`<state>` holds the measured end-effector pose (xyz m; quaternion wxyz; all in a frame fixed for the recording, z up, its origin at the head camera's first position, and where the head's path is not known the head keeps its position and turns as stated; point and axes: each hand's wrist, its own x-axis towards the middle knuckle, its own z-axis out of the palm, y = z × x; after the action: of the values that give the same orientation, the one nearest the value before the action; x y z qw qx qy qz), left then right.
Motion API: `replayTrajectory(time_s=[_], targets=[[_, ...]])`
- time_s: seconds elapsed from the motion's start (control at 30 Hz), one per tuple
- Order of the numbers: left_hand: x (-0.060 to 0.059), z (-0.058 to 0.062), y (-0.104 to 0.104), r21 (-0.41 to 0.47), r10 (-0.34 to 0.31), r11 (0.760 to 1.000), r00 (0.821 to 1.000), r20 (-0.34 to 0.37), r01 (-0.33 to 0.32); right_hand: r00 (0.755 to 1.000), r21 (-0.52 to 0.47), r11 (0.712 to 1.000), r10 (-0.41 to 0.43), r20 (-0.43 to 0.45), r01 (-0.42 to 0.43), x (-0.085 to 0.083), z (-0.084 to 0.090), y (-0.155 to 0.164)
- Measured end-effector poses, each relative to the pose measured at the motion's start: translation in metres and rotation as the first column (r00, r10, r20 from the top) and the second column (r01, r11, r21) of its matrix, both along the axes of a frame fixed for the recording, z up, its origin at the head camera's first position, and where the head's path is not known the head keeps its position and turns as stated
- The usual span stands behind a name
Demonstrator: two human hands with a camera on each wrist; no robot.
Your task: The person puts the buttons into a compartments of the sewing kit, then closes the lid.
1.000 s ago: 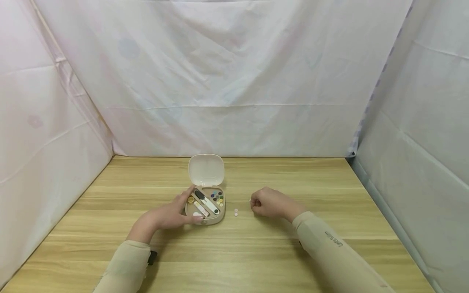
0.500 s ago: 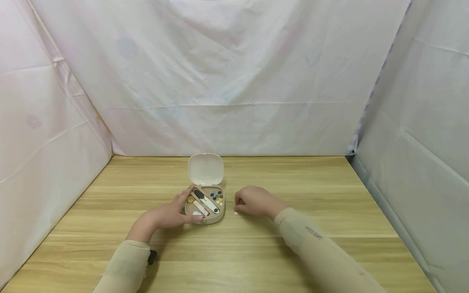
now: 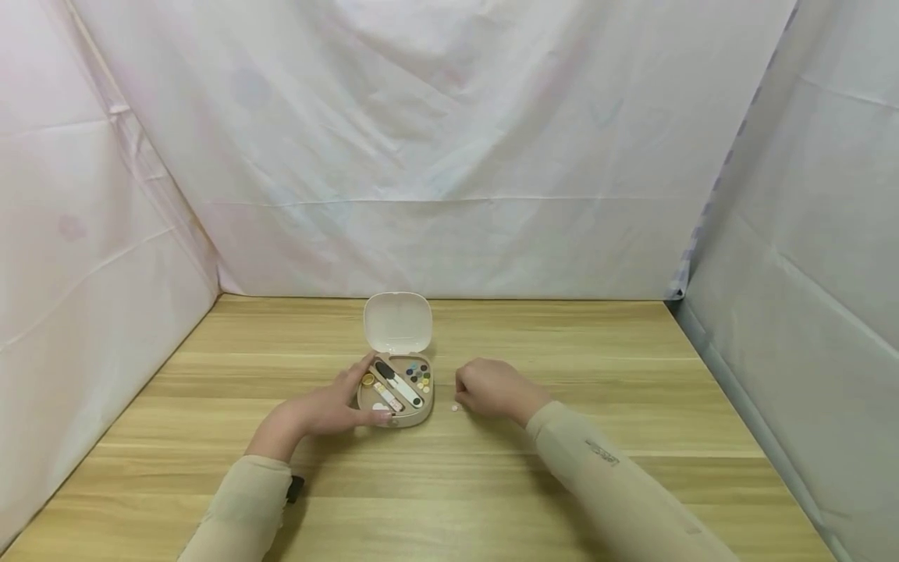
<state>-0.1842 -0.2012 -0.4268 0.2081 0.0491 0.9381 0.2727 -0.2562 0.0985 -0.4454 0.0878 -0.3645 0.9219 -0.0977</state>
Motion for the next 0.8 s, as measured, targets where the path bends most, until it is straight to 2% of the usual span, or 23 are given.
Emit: replayTrajectory(time_s=[0.13, 0.2, 0.33, 0.43, 0.53, 0.63, 0.8], targets=[[0.0, 0.0, 0.0, 0.003, -0.006, 1.0, 1.0, -0.013, 0.006, 0.997, 0.025, 1.0, -0.017, -0.07, 0.019, 0.004, 0.001, 0.013], [0.001, 0.0, -0.001, 0.004, -0.006, 1.0, 1.0, -0.015, 0.006, 0.991, 0.05, 0.999, -0.007, -0.132, 0.014, 0.007, 0.001, 0.021], [0.001, -0.002, 0.0, 0.002, -0.003, 1.0, 1.0, -0.019, 0.003, 0.961, 0.08, 0.996, 0.063, -0.269, -0.043, 0.013, -0.001, 0.033], [0.001, -0.001, 0.0, -0.003, 0.0, 1.0, 1.0, -0.014, 0.0, 0.94, 0.07, 0.993, 0.11, -0.324, -0.092, 0.017, -0.002, 0.039], [0.001, -0.002, 0.0, -0.007, -0.002, 1.0, 1.0, -0.009, 0.002, 0.939, 0.04, 0.991, 0.136, -0.315, -0.13, 0.019, -0.003, 0.044], [0.001, -0.003, 0.0, -0.006, -0.004, 1.0, 1.0, -0.008, 0.004, 0.954, -0.002, 0.99, 0.137, -0.269, -0.142, 0.019, -0.004, 0.048], [0.001, -0.001, 0.0, -0.013, -0.006, 1.0, 1.0, -0.006, 0.006, 0.98, -0.065, 0.995, 0.066, -0.188, -0.08, 0.018, -0.004, 0.054]])
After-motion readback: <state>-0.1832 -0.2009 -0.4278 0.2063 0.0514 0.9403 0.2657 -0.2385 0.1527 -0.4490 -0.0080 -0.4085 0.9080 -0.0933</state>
